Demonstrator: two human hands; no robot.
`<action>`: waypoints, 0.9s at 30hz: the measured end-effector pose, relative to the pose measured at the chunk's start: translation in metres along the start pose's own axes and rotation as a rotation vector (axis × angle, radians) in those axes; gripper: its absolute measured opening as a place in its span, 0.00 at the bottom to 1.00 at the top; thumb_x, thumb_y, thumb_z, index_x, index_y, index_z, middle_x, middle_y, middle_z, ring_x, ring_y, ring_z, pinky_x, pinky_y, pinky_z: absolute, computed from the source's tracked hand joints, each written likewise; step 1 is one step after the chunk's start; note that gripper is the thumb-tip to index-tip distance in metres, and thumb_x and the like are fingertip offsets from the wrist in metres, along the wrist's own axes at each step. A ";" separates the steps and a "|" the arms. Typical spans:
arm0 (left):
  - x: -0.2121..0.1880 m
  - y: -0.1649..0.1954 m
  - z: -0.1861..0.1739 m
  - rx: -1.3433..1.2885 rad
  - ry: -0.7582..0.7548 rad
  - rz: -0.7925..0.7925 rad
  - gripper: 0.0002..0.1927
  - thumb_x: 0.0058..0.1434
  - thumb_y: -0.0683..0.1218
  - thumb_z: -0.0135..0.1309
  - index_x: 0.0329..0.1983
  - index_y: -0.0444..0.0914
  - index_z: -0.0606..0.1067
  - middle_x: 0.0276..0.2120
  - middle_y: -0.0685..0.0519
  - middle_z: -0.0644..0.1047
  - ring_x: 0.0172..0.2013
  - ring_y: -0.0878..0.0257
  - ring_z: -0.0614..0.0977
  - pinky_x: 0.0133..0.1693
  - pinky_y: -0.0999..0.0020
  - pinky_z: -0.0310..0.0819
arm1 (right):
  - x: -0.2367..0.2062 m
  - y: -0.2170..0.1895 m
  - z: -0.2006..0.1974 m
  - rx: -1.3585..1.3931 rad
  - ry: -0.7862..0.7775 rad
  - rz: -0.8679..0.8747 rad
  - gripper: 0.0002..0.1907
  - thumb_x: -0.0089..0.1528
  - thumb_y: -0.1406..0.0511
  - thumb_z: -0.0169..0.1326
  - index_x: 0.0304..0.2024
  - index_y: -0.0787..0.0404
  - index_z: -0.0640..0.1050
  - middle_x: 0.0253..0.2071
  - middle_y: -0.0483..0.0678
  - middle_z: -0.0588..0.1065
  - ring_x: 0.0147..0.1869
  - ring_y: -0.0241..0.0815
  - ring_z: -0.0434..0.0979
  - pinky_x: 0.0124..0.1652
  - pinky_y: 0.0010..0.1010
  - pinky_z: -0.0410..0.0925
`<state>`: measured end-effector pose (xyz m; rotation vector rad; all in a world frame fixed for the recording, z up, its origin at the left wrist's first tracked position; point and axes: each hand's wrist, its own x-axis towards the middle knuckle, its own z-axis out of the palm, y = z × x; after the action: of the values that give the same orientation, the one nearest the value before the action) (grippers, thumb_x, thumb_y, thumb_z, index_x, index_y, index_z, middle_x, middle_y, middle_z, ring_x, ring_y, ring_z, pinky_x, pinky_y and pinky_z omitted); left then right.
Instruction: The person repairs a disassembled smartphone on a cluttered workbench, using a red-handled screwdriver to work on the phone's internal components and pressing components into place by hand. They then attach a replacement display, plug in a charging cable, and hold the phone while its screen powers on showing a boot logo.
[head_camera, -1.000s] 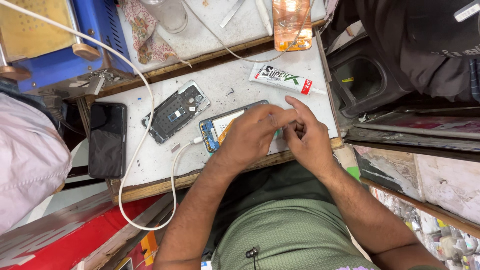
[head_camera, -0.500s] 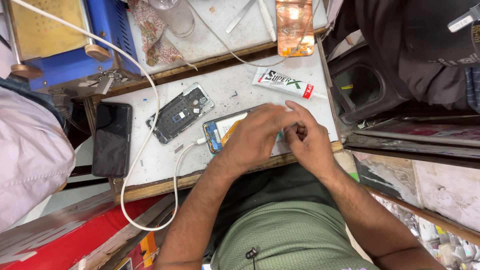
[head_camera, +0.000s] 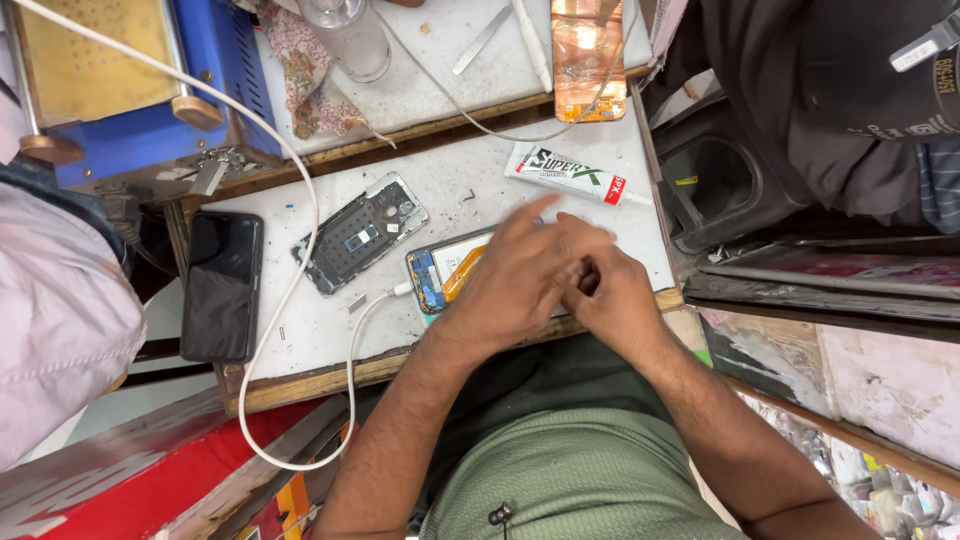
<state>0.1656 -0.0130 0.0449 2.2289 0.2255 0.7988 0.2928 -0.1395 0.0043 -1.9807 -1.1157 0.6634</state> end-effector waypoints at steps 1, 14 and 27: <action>0.001 0.000 0.000 0.115 0.077 0.099 0.25 0.51 0.39 0.61 0.54 0.42 0.73 0.48 0.43 0.77 0.54 0.41 0.75 0.56 0.46 0.67 | 0.000 -0.001 -0.001 0.003 -0.007 0.022 0.33 0.54 0.71 0.64 0.63 0.60 0.71 0.26 0.45 0.75 0.28 0.35 0.78 0.32 0.28 0.73; 0.004 -0.002 -0.001 -0.056 -0.042 0.045 0.23 0.57 0.35 0.58 0.57 0.43 0.74 0.46 0.51 0.78 0.54 0.49 0.79 0.60 0.53 0.73 | -0.003 0.004 0.002 -0.019 0.046 -0.036 0.21 0.56 0.71 0.65 0.50 0.63 0.74 0.29 0.46 0.77 0.32 0.34 0.80 0.34 0.28 0.74; 0.003 0.002 -0.006 -0.033 -0.258 -0.166 0.28 0.64 0.35 0.52 0.64 0.54 0.71 0.61 0.50 0.73 0.66 0.43 0.72 0.68 0.48 0.68 | -0.010 0.009 -0.007 0.551 -0.003 -0.035 0.29 0.66 0.75 0.52 0.70 0.63 0.64 0.47 0.48 0.74 0.46 0.30 0.74 0.45 0.22 0.70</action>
<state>0.1644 -0.0095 0.0514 2.2216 0.2657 0.4183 0.2974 -0.1537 0.0014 -1.4852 -0.8495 0.8489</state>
